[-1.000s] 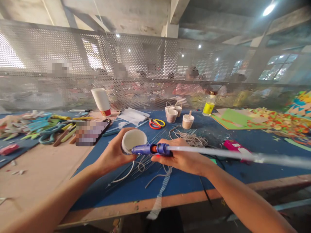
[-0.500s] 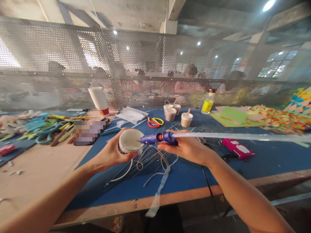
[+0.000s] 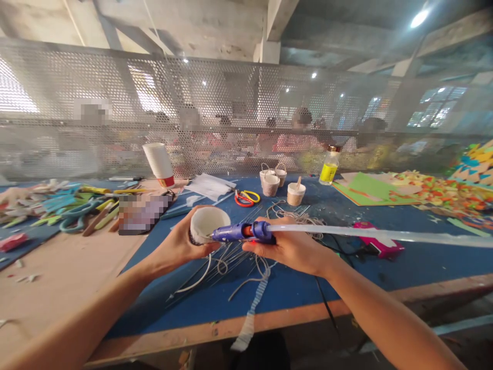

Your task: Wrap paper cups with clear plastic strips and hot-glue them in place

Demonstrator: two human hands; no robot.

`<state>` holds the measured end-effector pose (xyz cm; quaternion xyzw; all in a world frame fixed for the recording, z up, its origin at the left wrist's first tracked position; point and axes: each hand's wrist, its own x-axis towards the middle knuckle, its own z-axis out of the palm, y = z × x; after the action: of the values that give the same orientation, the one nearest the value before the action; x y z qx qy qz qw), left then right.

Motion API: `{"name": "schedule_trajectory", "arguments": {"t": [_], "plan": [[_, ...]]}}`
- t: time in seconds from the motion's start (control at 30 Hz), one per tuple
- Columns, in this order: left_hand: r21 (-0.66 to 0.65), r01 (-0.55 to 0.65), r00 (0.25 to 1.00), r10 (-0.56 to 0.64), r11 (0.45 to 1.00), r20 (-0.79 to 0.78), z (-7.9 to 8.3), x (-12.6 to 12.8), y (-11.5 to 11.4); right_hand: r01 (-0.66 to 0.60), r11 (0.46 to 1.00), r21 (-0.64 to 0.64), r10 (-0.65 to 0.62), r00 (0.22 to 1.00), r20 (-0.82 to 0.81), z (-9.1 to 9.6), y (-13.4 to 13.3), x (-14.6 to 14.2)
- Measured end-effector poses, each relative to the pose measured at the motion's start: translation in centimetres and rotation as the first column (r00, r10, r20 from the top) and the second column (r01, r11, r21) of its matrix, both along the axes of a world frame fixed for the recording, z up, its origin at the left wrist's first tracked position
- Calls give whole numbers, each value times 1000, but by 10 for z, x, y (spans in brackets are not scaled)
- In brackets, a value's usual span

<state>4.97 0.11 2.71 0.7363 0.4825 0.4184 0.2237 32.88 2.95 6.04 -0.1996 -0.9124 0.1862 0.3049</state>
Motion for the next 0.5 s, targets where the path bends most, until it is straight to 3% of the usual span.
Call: {"name": "schedule_trajectory", "arguments": {"t": [0.23,0.5], "plan": [[-9,73,996,-74,997,-57,5,5,-5,-70,995,-75,76,993,90,4,2,4],[-120,141,987,-149,983,-63,4,4,-7,-125,986,-113,138,983,121,14,1,10]]}}
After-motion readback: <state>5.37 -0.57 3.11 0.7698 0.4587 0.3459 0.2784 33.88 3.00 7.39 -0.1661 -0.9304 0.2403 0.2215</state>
